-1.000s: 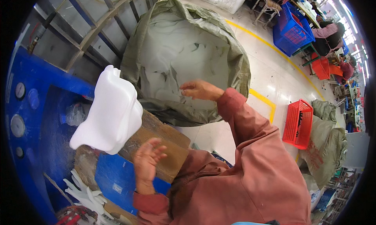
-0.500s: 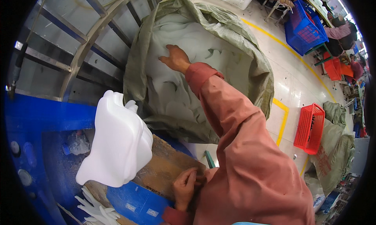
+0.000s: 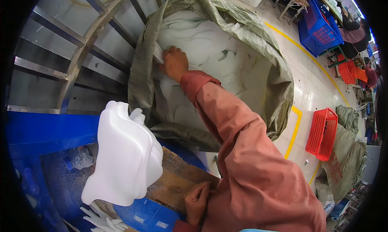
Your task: The person retrieves white foam pieces from a large sack and places them on a blue cutting machine. They align each piece under the press, activate the machine to cut the foam, then remove the cut piece and place it into a nearby basket. The process repeats for multiple foam pieces.
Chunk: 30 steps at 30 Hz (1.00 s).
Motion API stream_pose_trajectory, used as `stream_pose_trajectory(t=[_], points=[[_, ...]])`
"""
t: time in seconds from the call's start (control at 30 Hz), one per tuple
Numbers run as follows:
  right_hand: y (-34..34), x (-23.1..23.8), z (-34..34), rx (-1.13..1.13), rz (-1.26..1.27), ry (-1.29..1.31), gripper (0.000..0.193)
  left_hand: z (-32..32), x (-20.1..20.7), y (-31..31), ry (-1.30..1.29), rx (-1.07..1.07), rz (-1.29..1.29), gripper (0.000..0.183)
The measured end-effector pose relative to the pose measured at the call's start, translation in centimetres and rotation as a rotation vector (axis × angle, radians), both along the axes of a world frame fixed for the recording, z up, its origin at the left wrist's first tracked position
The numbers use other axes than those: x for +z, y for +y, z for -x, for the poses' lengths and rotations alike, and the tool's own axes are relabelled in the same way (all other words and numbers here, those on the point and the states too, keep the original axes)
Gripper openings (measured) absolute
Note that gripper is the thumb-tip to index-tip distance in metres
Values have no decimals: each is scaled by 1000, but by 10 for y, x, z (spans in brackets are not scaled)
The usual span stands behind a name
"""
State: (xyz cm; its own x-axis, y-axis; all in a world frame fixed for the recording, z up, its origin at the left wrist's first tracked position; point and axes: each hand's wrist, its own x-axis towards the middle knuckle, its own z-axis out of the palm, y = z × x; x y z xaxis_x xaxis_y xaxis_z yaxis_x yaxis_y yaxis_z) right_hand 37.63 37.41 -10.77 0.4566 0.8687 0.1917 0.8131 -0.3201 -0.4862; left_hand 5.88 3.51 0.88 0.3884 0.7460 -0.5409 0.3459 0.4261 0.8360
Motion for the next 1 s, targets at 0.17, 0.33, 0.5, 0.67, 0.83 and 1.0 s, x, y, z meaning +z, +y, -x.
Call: stream_pose_trajectory(t=[0.17,0.33,0.5,0.67,0.83,1.0], points=[[-8,-13,11,-37,85,302,54,-1,3,1,8,-11,-20,16],[-20,-18,19,-38,-1,357,51,2,-1,-1,38,-37,-50,16],[-52,-3,2,-109,-5,521,55,1,-3,-4,-35,47,67,20],[-121,24,-21,-67,-269,722,60,3,-6,-8,-152,64,58,23],[-217,84,-40,72,-362,890,57,4,-14,-4,-176,0,20,28],[-323,154,-32,91,-311,1033,55,11,8,2,-253,-86,-26,32]])
